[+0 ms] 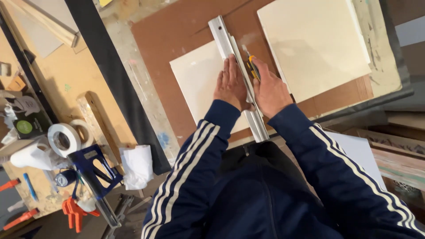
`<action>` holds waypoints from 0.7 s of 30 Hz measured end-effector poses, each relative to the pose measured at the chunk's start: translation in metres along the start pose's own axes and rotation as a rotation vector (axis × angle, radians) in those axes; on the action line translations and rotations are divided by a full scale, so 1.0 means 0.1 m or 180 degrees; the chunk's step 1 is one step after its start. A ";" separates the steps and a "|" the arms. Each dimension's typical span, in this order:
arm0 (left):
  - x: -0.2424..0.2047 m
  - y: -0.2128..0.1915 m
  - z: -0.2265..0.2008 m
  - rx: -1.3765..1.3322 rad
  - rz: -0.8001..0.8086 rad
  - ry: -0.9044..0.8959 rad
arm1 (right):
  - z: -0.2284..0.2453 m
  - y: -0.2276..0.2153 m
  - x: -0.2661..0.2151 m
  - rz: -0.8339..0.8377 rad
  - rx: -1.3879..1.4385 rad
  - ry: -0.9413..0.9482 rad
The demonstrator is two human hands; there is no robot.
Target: Cut a mat or board using a straight edge and a utility knife.
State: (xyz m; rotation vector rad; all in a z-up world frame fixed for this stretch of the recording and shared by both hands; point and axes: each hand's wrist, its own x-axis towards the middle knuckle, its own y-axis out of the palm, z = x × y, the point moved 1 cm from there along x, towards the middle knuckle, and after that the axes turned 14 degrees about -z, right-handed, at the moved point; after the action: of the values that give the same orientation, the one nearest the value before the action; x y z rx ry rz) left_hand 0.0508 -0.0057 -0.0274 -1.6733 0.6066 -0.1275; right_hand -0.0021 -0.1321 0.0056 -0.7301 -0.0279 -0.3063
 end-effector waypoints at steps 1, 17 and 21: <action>0.00 0.00 0.01 -0.0007 -0.0003 0.0006 | 0.01 0.05 0.07 -0.0003 -0.0009 0.0000; -0.01 0.08 0.12 -0.0143 -0.0177 0.0288 | 0.14 0.39 0.48 0.0311 -0.0707 0.0075; -0.01 -0.01 0.11 -0.0162 0.0101 0.0251 | 0.26 0.35 0.60 0.0501 -0.1003 0.0189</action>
State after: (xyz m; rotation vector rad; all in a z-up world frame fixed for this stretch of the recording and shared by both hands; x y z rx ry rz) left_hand 0.0549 0.0040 -0.0285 -1.7132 0.7004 -0.1570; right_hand 0.0668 -0.1064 0.0100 -1.0293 0.1364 -0.1826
